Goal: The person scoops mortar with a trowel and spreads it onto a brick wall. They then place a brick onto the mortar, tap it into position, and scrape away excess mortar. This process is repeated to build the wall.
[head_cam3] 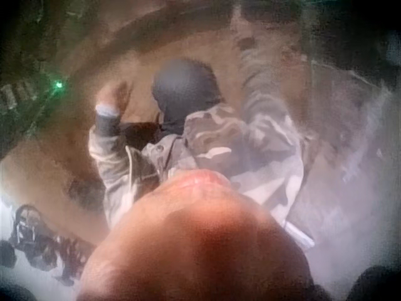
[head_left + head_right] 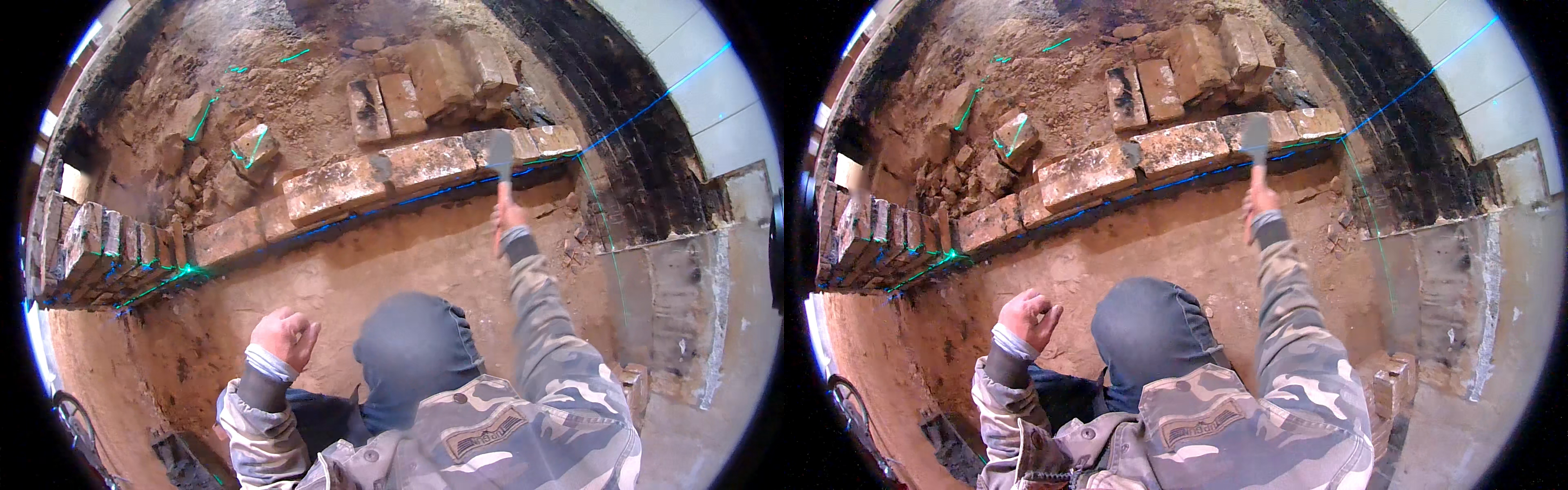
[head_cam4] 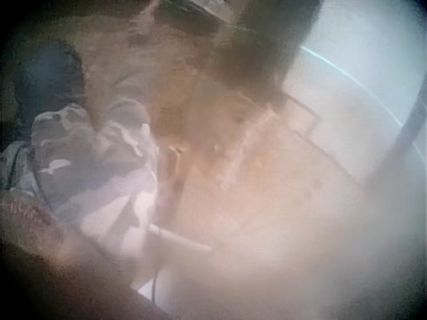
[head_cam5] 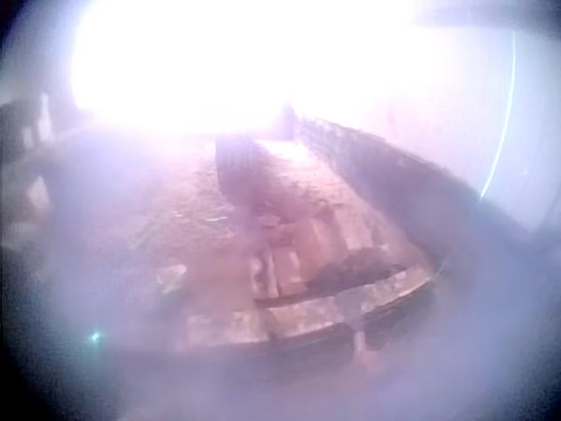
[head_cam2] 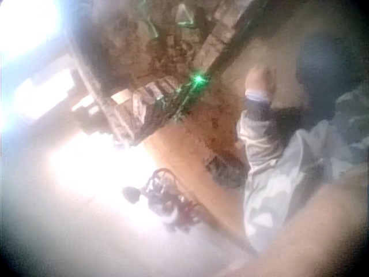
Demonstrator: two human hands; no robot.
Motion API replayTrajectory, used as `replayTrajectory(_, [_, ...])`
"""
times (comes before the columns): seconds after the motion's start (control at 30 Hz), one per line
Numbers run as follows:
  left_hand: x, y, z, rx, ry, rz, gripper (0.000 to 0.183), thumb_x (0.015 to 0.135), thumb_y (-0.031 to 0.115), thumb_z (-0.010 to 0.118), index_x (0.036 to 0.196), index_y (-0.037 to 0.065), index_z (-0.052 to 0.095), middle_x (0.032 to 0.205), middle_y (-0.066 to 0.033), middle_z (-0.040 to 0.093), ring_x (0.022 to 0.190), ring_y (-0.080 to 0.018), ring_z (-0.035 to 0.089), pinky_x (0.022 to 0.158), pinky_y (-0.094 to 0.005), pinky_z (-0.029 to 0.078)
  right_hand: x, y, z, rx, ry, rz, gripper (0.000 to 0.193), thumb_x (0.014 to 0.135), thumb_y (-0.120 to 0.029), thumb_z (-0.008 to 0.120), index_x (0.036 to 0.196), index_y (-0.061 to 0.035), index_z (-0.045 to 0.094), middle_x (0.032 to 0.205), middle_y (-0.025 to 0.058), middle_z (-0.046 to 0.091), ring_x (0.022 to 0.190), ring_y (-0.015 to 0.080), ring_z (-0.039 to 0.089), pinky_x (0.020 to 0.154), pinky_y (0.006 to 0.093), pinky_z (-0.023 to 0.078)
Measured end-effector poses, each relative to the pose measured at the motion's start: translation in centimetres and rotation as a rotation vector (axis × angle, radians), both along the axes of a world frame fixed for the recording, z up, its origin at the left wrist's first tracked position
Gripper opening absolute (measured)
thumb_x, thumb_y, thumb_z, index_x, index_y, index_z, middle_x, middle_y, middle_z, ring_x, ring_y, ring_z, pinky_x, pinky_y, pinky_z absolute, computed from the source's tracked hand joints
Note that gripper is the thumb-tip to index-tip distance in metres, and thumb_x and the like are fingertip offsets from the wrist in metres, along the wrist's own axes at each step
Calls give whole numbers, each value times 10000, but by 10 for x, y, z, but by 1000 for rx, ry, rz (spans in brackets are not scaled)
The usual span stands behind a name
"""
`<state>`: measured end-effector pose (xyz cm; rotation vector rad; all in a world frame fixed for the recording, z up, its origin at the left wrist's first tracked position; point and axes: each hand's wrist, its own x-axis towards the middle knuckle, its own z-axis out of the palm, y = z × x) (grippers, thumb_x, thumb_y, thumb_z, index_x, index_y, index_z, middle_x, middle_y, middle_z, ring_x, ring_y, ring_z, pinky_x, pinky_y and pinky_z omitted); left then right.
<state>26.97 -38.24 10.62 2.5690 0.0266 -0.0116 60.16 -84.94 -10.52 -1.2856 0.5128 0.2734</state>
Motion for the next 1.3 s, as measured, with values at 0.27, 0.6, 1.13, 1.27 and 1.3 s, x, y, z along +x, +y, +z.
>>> replayTrajectory(0.27, [3, 18, -32, 24, 31, 6, 194, 852, 184, 716, 758, 34, 636, 758, -175, 607, 737, -388, 612, 651, -450, 497, -110, 116, 61, -139, 191, 555, 312, 992, -429, 595, 920, -127, 569, 635, -22, 494, 453, 110, 461, 389, 302, 390])
replayTrajectory(0.6, [16, 11, -38, 26, 226, 18, 131, 840, 160, 608, 934, 69, 604, 854, -194, 660, 850, -421, 650, 718, -511, 523, -117, 151, 70, 778, 93, 489, 497, 1019, -608, 408, 795, -173, 494, 488, -63, 286, 339, 95, 276, 305, 247, 274])
replayTrajectory(1.13, [20, 0, -53, 33, 150, -23, 287, 894, 354, 623, 838, 80, 687, 858, -169, 666, 850, -388, 669, 753, -502, 550, -137, 146, 39, -282, 260, 512, 613, 957, -729, 408, 701, -174, 462, 534, -50, 354, 429, 106, 375, 400, 294, 291])
replayTrajectory(1.27, [30, 4, -68, 34, 100, -33, 289, 894, 337, 634, 811, 61, 662, 864, -165, 667, 836, -398, 655, 735, -498, 538, -161, 173, 25, -510, -135, 630, 436, 982, -502, 581, 865, -83, 569, 611, -19, 481, 493, 97, 466, 425, 304, 373])
replayTrajectory(1.3, [30, 7, -73, 19, 101, -24, 285, 890, 334, 639, 811, 62, 658, 846, -172, 661, 828, -403, 651, 723, -501, 533, -164, 190, 41, -416, -150, 704, 390, 970, -460, 613, 893, -79, 577, 638, -16, 493, 497, 98, 472, 426, 310, 381])
